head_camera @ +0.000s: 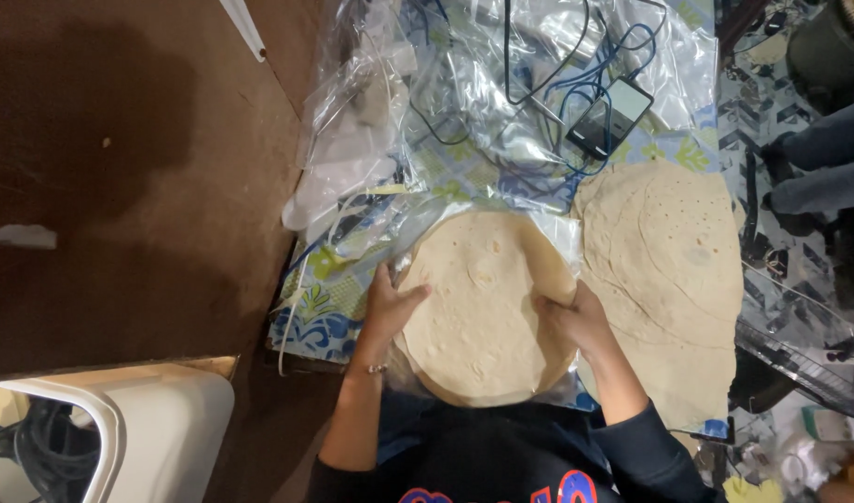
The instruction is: The person places stacks of flatbread into clear plastic bags by hand.
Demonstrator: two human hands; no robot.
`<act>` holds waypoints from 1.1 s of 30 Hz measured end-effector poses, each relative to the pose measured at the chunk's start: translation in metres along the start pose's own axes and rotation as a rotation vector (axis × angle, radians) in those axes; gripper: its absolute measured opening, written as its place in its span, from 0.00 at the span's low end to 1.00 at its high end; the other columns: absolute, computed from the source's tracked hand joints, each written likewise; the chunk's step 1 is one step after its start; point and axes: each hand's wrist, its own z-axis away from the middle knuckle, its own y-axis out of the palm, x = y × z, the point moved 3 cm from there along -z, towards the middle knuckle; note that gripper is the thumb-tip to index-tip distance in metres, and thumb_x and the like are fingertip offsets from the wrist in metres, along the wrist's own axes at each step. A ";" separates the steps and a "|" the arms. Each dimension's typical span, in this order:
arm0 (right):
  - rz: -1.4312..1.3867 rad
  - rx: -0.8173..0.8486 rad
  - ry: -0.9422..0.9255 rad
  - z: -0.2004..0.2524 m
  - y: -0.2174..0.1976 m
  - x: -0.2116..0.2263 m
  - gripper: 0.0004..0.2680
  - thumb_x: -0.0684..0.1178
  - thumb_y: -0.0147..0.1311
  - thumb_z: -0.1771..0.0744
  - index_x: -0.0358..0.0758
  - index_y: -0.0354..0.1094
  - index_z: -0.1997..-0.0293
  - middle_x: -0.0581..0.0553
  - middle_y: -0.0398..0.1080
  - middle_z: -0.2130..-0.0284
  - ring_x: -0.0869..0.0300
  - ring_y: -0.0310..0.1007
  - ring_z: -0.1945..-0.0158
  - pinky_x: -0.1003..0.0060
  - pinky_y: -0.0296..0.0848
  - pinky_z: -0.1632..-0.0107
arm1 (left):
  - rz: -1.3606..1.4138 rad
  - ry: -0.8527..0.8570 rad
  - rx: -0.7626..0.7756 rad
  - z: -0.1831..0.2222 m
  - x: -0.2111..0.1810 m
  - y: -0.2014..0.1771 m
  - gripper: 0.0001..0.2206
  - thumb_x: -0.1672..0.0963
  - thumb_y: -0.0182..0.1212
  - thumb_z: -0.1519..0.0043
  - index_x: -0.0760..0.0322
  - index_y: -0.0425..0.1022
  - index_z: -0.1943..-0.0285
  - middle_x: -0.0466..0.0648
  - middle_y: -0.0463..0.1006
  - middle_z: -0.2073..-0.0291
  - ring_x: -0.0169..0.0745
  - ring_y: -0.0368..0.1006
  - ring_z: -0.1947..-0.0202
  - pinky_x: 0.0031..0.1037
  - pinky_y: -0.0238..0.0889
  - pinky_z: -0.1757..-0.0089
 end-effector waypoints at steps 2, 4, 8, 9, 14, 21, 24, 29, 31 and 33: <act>0.016 0.011 -0.054 -0.005 0.002 0.002 0.12 0.40 0.60 0.35 0.34 0.71 0.47 0.49 0.76 0.59 0.67 0.74 0.58 0.72 0.73 0.57 | -0.033 -0.006 0.006 -0.005 -0.001 0.000 0.38 0.58 0.73 0.49 0.74 0.57 0.31 0.58 0.74 0.42 0.47 0.74 0.43 0.33 0.69 0.46; 0.064 -0.086 0.173 -0.010 0.005 0.006 0.12 0.41 0.61 0.34 0.33 0.70 0.46 0.42 0.73 0.66 0.59 0.70 0.68 0.64 0.69 0.68 | -0.055 -0.030 0.009 -0.014 0.009 0.000 0.39 0.56 0.74 0.49 0.74 0.56 0.30 0.60 0.73 0.40 0.50 0.73 0.41 0.34 0.69 0.45; -0.092 0.012 0.050 -0.017 0.000 0.000 0.16 0.40 0.59 0.36 0.34 0.67 0.41 0.45 0.74 0.63 0.62 0.71 0.68 0.68 0.71 0.70 | -0.088 -0.002 0.002 -0.016 0.011 -0.005 0.45 0.55 0.76 0.50 0.73 0.49 0.27 0.63 0.67 0.35 0.52 0.68 0.37 0.37 0.65 0.42; -0.048 -0.022 0.097 -0.017 -0.002 0.002 0.19 0.40 0.62 0.37 0.33 0.63 0.40 0.44 0.74 0.61 0.61 0.73 0.65 0.66 0.72 0.67 | -0.093 0.009 0.015 -0.013 0.009 -0.006 0.49 0.55 0.76 0.49 0.71 0.43 0.24 0.64 0.62 0.33 0.54 0.63 0.34 0.38 0.61 0.40; 0.039 -0.032 0.068 -0.030 -0.014 -0.016 0.29 0.42 0.69 0.40 0.28 0.55 0.35 0.40 0.73 0.50 0.59 0.75 0.50 0.65 0.75 0.50 | -0.052 0.070 0.031 0.009 -0.006 -0.013 0.56 0.52 0.75 0.50 0.67 0.31 0.20 0.65 0.56 0.30 0.56 0.59 0.32 0.40 0.56 0.39; 0.754 -0.250 -0.263 -0.093 -0.038 0.031 0.32 0.47 0.74 0.43 0.33 0.58 0.35 0.30 0.64 0.41 0.41 0.67 0.40 0.52 0.69 0.42 | -0.429 0.363 -0.158 0.061 0.059 -0.029 0.40 0.49 0.67 0.39 0.74 0.49 0.26 0.69 0.62 0.35 0.68 0.61 0.36 0.46 0.58 0.40; 0.762 -0.125 -0.549 -0.155 -0.024 0.038 0.18 0.45 0.64 0.37 0.42 0.69 0.40 0.38 0.70 0.40 0.42 0.70 0.38 0.53 0.70 0.39 | -0.476 0.541 -0.284 0.081 0.043 -0.030 0.29 0.51 0.63 0.37 0.73 0.60 0.31 0.66 0.68 0.40 0.66 0.68 0.41 0.44 0.64 0.43; 0.767 -0.013 -0.801 -0.211 0.018 0.043 0.18 0.44 0.64 0.37 0.39 0.70 0.41 0.32 0.69 0.42 0.38 0.69 0.44 0.49 0.70 0.47 | -0.522 0.722 -0.469 0.086 0.031 -0.031 0.20 0.55 0.60 0.37 0.69 0.69 0.38 0.60 0.72 0.44 0.61 0.73 0.46 0.40 0.70 0.47; 1.008 -0.185 -0.411 -0.222 0.022 0.027 0.05 0.46 0.61 0.32 0.49 0.77 0.53 0.39 0.77 0.59 0.42 0.75 0.52 0.47 0.73 0.54 | -0.461 0.702 -0.457 0.085 0.037 -0.032 0.20 0.56 0.61 0.39 0.70 0.69 0.39 0.59 0.72 0.45 0.58 0.75 0.50 0.37 0.73 0.51; 1.031 -0.217 -0.396 -0.225 0.024 0.035 0.04 0.46 0.61 0.32 0.47 0.76 0.53 0.38 0.77 0.62 0.40 0.75 0.57 0.46 0.73 0.57 | -0.398 0.669 -0.450 0.085 0.037 -0.033 0.20 0.56 0.62 0.39 0.71 0.69 0.40 0.60 0.72 0.44 0.56 0.75 0.51 0.36 0.73 0.53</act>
